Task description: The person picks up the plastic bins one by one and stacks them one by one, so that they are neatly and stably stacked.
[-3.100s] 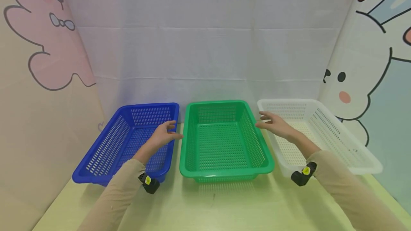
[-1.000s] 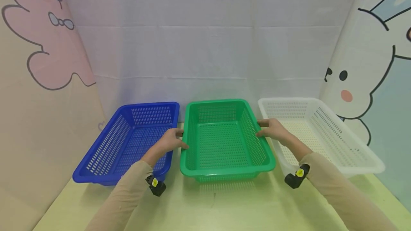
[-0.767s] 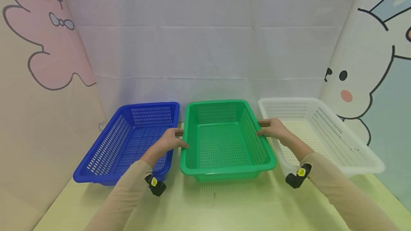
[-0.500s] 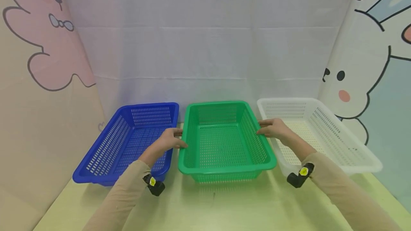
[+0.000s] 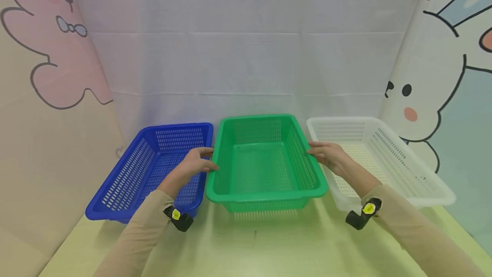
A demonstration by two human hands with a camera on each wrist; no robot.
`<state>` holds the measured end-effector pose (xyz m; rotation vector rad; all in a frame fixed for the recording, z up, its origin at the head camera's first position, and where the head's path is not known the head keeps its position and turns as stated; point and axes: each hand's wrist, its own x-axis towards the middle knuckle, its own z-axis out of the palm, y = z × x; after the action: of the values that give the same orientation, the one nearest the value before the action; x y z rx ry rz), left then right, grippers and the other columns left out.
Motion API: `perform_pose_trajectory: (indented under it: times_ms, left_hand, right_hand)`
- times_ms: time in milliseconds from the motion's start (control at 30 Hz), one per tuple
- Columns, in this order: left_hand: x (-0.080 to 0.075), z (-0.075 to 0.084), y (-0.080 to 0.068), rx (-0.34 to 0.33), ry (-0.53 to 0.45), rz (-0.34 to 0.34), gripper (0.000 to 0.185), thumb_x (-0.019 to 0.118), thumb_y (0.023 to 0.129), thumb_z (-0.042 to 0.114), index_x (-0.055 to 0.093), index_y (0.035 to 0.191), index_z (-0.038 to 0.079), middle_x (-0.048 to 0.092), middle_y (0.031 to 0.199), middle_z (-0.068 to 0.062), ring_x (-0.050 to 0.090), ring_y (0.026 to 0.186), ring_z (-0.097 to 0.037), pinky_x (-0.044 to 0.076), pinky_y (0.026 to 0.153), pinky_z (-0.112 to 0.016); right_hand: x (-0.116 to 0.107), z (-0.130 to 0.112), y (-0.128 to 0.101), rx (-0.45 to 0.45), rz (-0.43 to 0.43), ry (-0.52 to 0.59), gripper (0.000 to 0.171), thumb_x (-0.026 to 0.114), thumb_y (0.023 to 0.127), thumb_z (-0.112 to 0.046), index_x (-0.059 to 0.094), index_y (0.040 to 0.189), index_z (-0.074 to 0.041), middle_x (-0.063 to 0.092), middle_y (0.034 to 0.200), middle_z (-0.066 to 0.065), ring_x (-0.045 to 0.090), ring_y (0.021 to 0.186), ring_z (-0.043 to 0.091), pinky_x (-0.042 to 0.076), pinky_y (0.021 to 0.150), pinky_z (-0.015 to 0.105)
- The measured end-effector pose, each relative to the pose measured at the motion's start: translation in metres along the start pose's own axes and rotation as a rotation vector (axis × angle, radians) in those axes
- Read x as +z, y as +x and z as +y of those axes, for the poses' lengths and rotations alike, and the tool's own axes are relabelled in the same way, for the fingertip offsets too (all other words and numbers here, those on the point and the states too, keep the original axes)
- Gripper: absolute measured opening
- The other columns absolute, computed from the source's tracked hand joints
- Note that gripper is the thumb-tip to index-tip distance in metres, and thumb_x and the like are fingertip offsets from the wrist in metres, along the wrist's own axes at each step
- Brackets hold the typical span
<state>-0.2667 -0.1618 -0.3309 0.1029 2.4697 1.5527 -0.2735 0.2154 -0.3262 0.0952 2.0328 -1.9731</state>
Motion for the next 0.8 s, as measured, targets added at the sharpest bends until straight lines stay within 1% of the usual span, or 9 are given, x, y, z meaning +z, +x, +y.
perform_pose_trajectory:
  times_ms: [133,233,300,333,400,500,567,700,800]
  left_hand:
    - [-0.005,0.002,-0.001,-0.004,-0.037,0.012,0.068,0.063,0.079,0.004,0.032,0.139,0.001,0.039,0.135,-0.019,0.041,0.121,-0.034,0.042,0.093,-0.042]
    - [-0.008,0.005,-0.003,0.003,-0.076,0.015,0.069,0.063,0.080,0.005,0.029,0.140,0.001,0.036,0.138,-0.019,0.040,0.122,-0.034,0.041,0.095,-0.042]
    - [-0.011,0.007,-0.003,0.018,-0.104,0.017,0.069,0.063,0.080,0.005,0.029,0.140,0.001,0.035,0.138,-0.019,0.040,0.122,-0.034,0.040,0.095,-0.042]
    - [-0.012,0.008,-0.004,0.025,-0.115,0.019,0.069,0.063,0.080,0.006,0.029,0.140,0.001,0.035,0.139,-0.019,0.040,0.122,-0.034,0.040,0.096,-0.042]
    - [-0.014,0.009,-0.005,0.040,-0.137,0.024,0.069,0.063,0.081,0.006,0.029,0.141,0.001,0.035,0.139,-0.019,0.041,0.122,-0.034,0.040,0.096,-0.042]
    - [-0.017,0.009,-0.007,0.054,-0.153,0.033,0.069,0.063,0.081,0.006,0.030,0.141,0.003,0.035,0.140,-0.017,0.041,0.122,-0.033,0.039,0.097,-0.043]
    - [-0.019,0.010,-0.009,0.062,-0.156,0.037,0.069,0.064,0.081,0.007,0.030,0.141,0.003,0.034,0.140,-0.017,0.040,0.123,-0.033,0.038,0.098,-0.044]
    - [-0.024,0.013,-0.012,0.086,-0.144,0.037,0.069,0.063,0.082,0.009,0.030,0.141,0.004,0.032,0.142,-0.016,0.037,0.125,-0.033,0.036,0.099,-0.045]
    - [-0.030,0.015,-0.014,0.108,-0.135,0.035,0.068,0.063,0.082,0.010,0.029,0.142,0.004,0.031,0.143,-0.016,0.036,0.126,-0.033,0.035,0.100,-0.045]
  right_hand:
    - [0.005,-0.006,-0.004,-0.008,0.019,0.058,0.058,0.051,0.091,-0.008,0.023,0.141,0.000,0.008,0.151,0.010,0.017,0.136,0.024,0.040,0.090,0.015]
    - [0.009,-0.013,-0.009,-0.008,0.034,0.147,0.059,0.052,0.090,-0.008,0.024,0.142,-0.002,0.011,0.151,0.008,0.031,0.131,0.017,0.042,0.090,0.016]
    - [0.012,-0.017,-0.012,-0.001,0.046,0.214,0.060,0.053,0.090,-0.007,0.024,0.142,-0.004,0.014,0.151,0.007,0.040,0.124,0.014,0.045,0.081,0.012]
    - [0.013,-0.019,-0.014,0.002,0.051,0.250,0.060,0.053,0.090,-0.007,0.024,0.142,-0.004,0.016,0.150,0.007,0.045,0.119,0.012,0.046,0.079,0.012]
    - [0.015,-0.022,-0.016,0.011,0.058,0.297,0.061,0.055,0.089,-0.007,0.025,0.142,-0.005,0.022,0.148,0.008,0.047,0.114,0.010,0.046,0.079,0.013]
    - [0.019,-0.024,-0.019,0.019,0.068,0.320,0.061,0.055,0.089,-0.008,0.027,0.142,-0.008,0.031,0.142,0.007,0.044,0.118,0.013,0.046,0.081,0.014]
    - [0.021,-0.026,-0.020,0.009,0.065,0.316,0.060,0.054,0.089,-0.009,0.026,0.143,-0.008,0.031,0.143,0.006,0.037,0.127,0.016,0.046,0.081,0.015]
    - [0.025,-0.029,-0.021,-0.053,0.067,0.274,0.059,0.054,0.090,-0.012,0.027,0.143,-0.007,0.018,0.150,0.004,0.021,0.135,0.020,0.046,0.081,0.015]
    - [0.028,-0.031,-0.022,-0.108,0.071,0.264,0.059,0.055,0.090,-0.013,0.029,0.142,-0.005,0.019,0.150,0.004,0.023,0.135,0.021,0.046,0.081,0.016]
